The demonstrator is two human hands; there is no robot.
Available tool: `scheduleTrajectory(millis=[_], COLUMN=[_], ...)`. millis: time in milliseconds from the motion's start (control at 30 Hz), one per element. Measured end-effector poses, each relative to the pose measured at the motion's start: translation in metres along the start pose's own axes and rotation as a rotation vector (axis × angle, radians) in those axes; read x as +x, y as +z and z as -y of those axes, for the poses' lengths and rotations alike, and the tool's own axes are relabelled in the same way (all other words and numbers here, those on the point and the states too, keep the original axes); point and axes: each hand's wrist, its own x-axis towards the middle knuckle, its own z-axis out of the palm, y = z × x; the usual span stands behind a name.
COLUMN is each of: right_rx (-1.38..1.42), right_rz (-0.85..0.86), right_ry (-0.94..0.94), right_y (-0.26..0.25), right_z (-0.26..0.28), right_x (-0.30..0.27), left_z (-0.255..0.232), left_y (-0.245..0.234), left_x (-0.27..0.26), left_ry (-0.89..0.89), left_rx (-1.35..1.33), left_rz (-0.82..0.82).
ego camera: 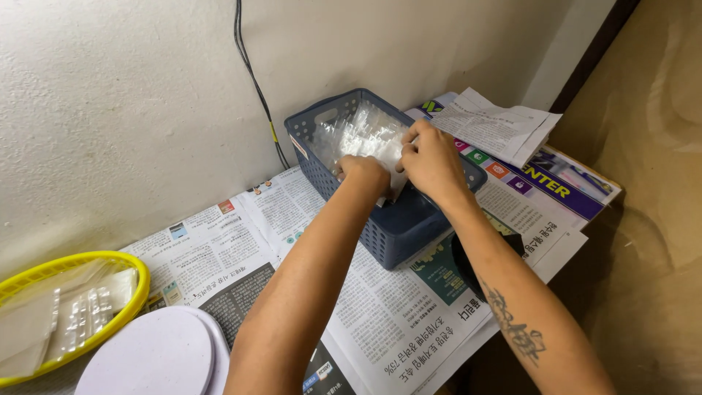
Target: Filling small plastic bags with powder, weighing them on a scale, and placing them in a basket
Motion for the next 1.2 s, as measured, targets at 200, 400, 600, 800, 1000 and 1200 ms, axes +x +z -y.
scheduleTrajectory(millis=[200,400,600,800,1000,1200], right_rx=[-0.441,-0.64,-0.586,-0.432,-0.377,-0.378], right_rz=[0.342,0.63,0.668,0.735,0.7,0.307], right_ry=[0.102,0.032,0.062,0.112,0.144,0.158], right_y=[0.018,0.013,0.005,-0.008,0.021,0.011], right_z=[-0.029,-0.014,0.004,0.02,-0.027,-0.016], right_x=[0.015,0.012,0.002,-0.008,0.026,0.019], left_z=[-0.01,0.004,0.013,0.019,0.037,0.078], left_y=[0.013,0.014,0.082,0.055,0.026,-0.003], left_x=[0.058,0.031,0.121,0.097,0.072,-0.056], left_ry=[0.004,0.182,0.168,0.136,0.213,0.26], left_rx=[0.011,0.033,0.006,-0.081,-0.176,-0.406], left_rz=[-0.021,-0.146,-0.82,-0.464,-0.48,-0.795])
